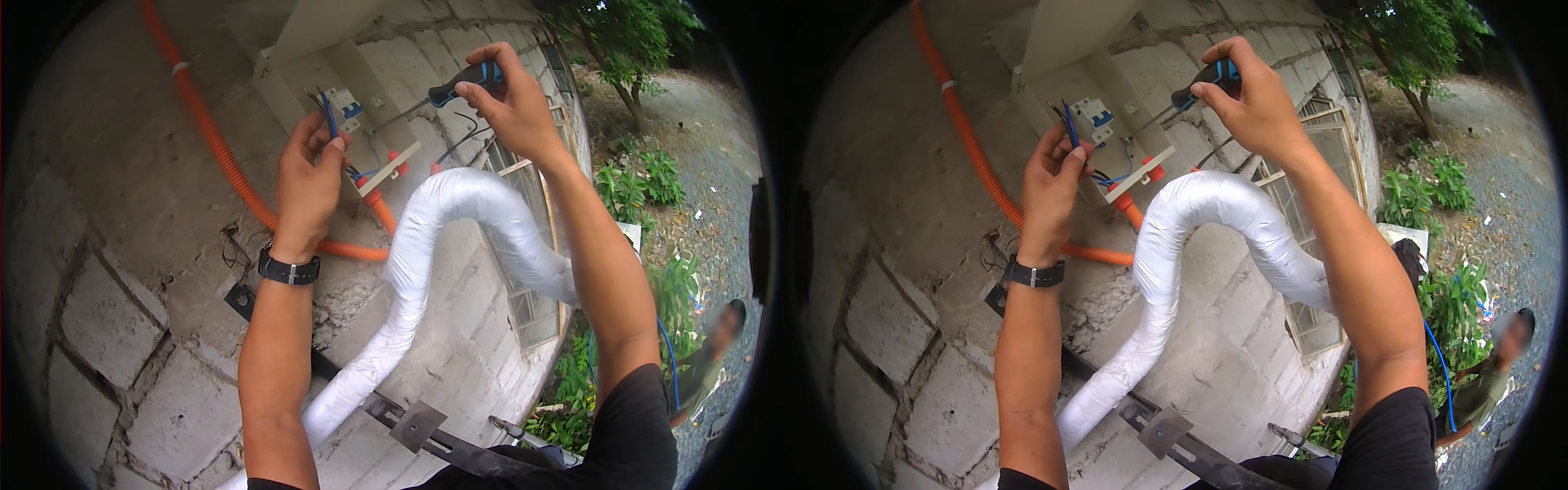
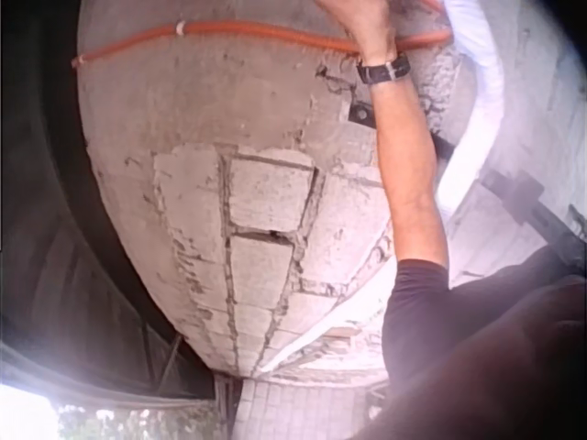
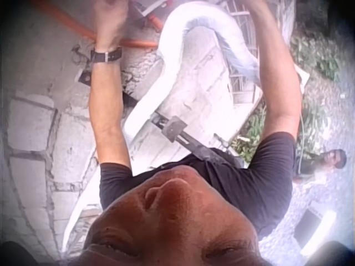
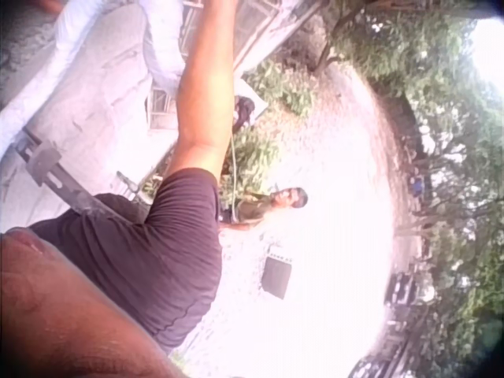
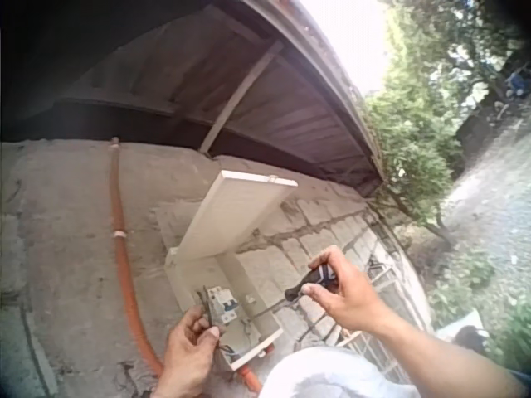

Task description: The person uses a wrench, a screwdriver, and pliers to manipulate a conduit and connect wires within an electrical box mounted on an outdoor concrete wall.

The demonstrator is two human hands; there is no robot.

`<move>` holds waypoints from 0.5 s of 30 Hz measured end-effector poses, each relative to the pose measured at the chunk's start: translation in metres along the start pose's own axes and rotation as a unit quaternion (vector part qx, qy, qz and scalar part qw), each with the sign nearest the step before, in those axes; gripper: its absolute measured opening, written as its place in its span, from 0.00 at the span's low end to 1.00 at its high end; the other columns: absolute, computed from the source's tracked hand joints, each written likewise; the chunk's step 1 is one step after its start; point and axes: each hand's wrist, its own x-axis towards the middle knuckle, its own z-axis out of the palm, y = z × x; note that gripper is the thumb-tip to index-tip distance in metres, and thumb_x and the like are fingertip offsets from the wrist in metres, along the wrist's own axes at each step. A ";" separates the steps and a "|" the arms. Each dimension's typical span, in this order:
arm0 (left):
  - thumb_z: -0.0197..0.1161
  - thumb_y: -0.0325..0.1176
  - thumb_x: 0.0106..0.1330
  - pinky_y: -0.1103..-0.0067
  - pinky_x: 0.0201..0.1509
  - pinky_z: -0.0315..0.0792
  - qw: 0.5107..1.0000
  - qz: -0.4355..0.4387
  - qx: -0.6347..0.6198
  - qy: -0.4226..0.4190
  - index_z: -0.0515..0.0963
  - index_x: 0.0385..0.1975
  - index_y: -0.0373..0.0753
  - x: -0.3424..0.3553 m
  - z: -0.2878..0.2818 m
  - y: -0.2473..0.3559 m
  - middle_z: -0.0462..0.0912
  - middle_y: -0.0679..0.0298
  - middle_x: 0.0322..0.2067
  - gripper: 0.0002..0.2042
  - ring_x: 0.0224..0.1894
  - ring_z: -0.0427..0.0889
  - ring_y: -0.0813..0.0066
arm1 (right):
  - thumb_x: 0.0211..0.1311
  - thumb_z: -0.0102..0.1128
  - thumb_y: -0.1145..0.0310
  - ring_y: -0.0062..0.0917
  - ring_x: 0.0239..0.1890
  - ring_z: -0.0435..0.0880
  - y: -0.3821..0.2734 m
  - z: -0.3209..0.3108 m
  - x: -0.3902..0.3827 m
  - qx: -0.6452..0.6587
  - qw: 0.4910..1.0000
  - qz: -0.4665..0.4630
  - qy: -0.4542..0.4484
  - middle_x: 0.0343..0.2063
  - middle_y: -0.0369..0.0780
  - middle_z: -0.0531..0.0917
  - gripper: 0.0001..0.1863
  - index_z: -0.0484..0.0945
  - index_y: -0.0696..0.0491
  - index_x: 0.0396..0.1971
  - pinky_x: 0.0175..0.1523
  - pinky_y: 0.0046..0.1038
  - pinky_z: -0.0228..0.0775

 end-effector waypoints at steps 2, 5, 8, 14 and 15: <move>0.56 0.28 0.75 0.77 0.53 0.77 1.000 0.003 0.021 0.006 0.73 0.65 0.29 -0.002 0.000 0.003 0.85 0.60 0.46 0.20 0.48 0.83 0.75 | 0.63 0.74 0.66 0.24 0.32 0.85 0.004 -0.001 -0.001 0.033 0.999 0.043 -0.001 0.32 0.40 0.85 0.20 0.76 0.54 0.49 0.39 0.28 0.76; 0.56 0.28 0.74 0.78 0.51 0.76 0.989 0.016 0.142 -0.037 0.75 0.63 0.32 0.000 0.003 0.000 0.84 0.60 0.46 0.19 0.46 0.82 0.76 | 0.63 0.74 0.67 0.24 0.32 0.85 0.001 -0.001 -0.008 -0.009 1.000 -0.016 0.015 0.32 0.40 0.85 0.19 0.76 0.54 0.49 0.38 0.27 0.76; 0.56 0.27 0.74 0.79 0.49 0.75 0.978 0.045 0.197 -0.058 0.74 0.64 0.34 0.000 0.002 -0.004 0.84 0.62 0.44 0.20 0.44 0.81 0.79 | 0.62 0.74 0.69 0.26 0.32 0.85 -0.006 0.003 -0.012 0.001 0.999 -0.046 -0.004 0.35 0.41 0.84 0.19 0.76 0.54 0.49 0.38 0.28 0.77; 0.57 0.26 0.73 0.81 0.46 0.75 0.980 0.045 0.188 -0.041 0.73 0.65 0.34 -0.005 0.006 0.005 0.83 0.64 0.40 0.20 0.40 0.79 0.82 | 0.61 0.72 0.72 0.29 0.34 0.85 -0.024 0.006 -0.010 -0.044 0.991 -0.127 -0.010 0.39 0.41 0.82 0.18 0.76 0.54 0.49 0.38 0.30 0.79; 0.57 0.26 0.73 0.81 0.46 0.75 0.982 0.038 0.181 -0.042 0.72 0.65 0.34 -0.005 0.006 0.006 0.83 0.64 0.40 0.20 0.41 0.80 0.81 | 0.61 0.72 0.72 0.29 0.34 0.85 -0.028 0.007 -0.010 -0.043 0.991 -0.128 -0.011 0.39 0.41 0.82 0.18 0.76 0.54 0.49 0.38 0.30 0.79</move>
